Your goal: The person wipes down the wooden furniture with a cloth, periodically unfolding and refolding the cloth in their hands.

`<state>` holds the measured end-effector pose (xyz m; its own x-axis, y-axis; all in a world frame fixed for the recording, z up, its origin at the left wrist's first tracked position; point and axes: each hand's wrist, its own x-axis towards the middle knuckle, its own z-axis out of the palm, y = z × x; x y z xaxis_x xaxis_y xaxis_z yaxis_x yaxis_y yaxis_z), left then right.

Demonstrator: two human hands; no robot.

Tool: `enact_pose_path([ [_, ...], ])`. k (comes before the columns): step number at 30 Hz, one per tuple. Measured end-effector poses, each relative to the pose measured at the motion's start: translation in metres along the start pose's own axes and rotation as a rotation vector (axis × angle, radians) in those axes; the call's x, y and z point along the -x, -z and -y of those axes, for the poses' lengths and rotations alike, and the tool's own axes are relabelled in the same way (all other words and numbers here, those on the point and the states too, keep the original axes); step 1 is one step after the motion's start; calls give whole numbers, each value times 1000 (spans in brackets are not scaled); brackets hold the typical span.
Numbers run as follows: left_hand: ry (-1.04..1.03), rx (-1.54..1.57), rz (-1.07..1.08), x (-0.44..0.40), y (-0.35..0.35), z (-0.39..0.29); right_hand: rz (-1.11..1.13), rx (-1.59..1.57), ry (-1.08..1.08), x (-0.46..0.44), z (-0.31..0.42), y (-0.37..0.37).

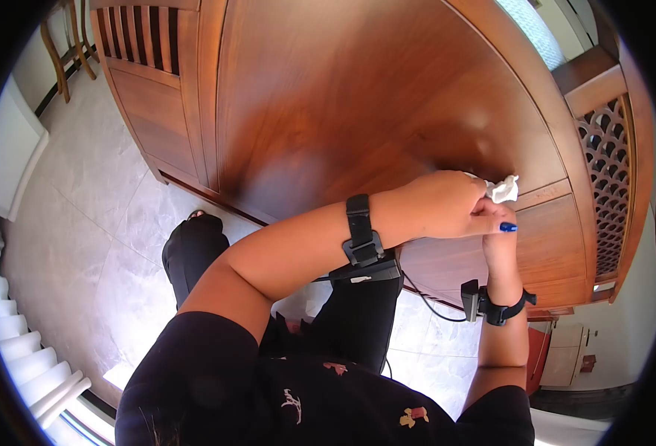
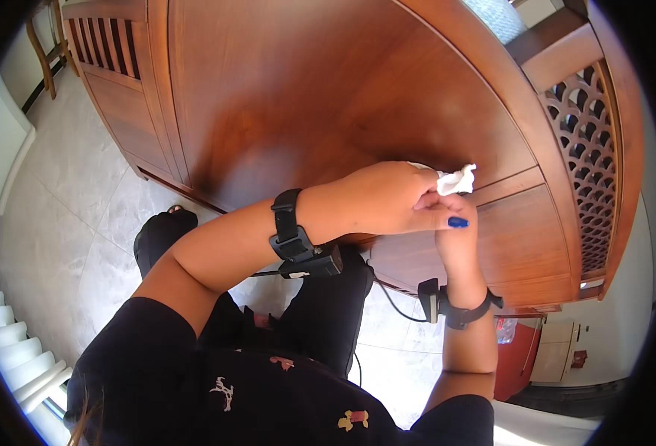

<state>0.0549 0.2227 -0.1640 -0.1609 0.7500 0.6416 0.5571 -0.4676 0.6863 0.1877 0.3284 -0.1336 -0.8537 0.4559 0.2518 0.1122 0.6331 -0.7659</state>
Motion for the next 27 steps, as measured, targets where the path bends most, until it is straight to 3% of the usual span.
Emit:
enact_pose_path([
  [1, 96, -10, 35, -3, 1, -6, 30, 60, -15, -4, 1, 3],
  [3, 34, 40, -32, 0, 1, 3, 73, 106, -38, -13, 0, -2],
  [6, 87, -227, -92, 16, 35, 0, 106, 156, 148, -31, 5, -36],
  [9, 133, -401, -134, 40, 84, 5, 125, -339, 149, -41, 29, -103],
  [10, 181, -341, -127, 48, 101, 5, 176, -300, 294, -50, 36, -121],
  [11, 240, -396, -107, 55, 122, -5, 123, -272, 279, -65, 30, -149],
  [13, 422, -366, -115, 69, 157, -15, 186, -311, 247, -82, 50, -191],
  [15, 524, -498, -161, 82, 186, -13, 243, -484, 326, -98, 65, -234],
  [17, 611, -590, -126, 92, 214, -11, 364, -486, 271, -109, 85, -257],
  [19, 655, -462, -152, 98, 232, -6, 321, -505, 286, -110, 94, -270],
  [22, 679, -566, -43, 95, 228, -14, 308, -394, 313, -109, 90, -272],
  [23, 667, -496, -106, 95, 217, -17, 299, -411, 315, -108, 85, -268],
  [25, 716, -562, 41, 87, 208, -18, 414, -362, 384, -100, 73, -246],
  [27, 698, -452, 54, 80, 187, -12, 515, -319, 307, -94, 64, -222],
])
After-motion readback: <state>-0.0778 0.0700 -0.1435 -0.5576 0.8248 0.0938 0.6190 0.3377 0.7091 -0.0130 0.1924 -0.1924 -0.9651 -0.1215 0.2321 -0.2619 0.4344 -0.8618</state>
